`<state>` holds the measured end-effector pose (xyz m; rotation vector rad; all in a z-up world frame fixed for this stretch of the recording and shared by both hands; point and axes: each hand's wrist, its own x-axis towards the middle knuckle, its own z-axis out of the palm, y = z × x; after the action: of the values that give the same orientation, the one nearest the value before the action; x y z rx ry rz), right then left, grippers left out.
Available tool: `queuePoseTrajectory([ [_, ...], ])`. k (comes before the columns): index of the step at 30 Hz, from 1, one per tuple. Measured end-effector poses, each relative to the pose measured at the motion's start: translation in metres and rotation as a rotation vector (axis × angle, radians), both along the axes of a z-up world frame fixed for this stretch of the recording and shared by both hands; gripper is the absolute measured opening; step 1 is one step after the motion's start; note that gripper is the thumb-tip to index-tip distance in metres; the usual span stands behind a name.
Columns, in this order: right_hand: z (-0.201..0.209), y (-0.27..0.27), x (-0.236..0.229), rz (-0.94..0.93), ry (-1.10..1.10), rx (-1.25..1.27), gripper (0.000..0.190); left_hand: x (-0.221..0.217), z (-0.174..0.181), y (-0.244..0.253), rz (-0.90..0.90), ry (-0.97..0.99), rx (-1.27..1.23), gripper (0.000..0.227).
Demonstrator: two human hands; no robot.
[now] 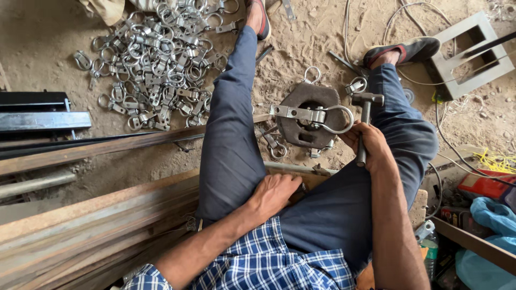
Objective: The person sits on the ground and repeatedly hammers small metal parts held in a clamp. They pick up parts from a pile, position them in the clamp, strike them with a hammer, and then remove the finished pieces.
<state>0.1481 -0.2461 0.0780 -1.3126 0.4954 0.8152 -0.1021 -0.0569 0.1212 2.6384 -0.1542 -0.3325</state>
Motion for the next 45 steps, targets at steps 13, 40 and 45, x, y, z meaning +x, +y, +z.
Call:
queuePoseTrajectory([
  [13, -0.02, -0.005, 0.002, -0.032, -0.009, 0.066, 0.012, 0.052, 0.069, 0.054, 0.479, -0.232, -0.895, 0.014],
  [40, -0.019, -0.006, -0.002, 0.009, -0.052, -0.015, 0.015, 0.137, 0.003, 0.075, 0.522, -0.485, -0.571, 0.021],
  [45, -0.02, -0.017, -0.011, -0.101, -0.234, -0.11, 0.014, 0.131, -0.002, 0.067, 0.41, -0.7, -0.504, 0.031],
])
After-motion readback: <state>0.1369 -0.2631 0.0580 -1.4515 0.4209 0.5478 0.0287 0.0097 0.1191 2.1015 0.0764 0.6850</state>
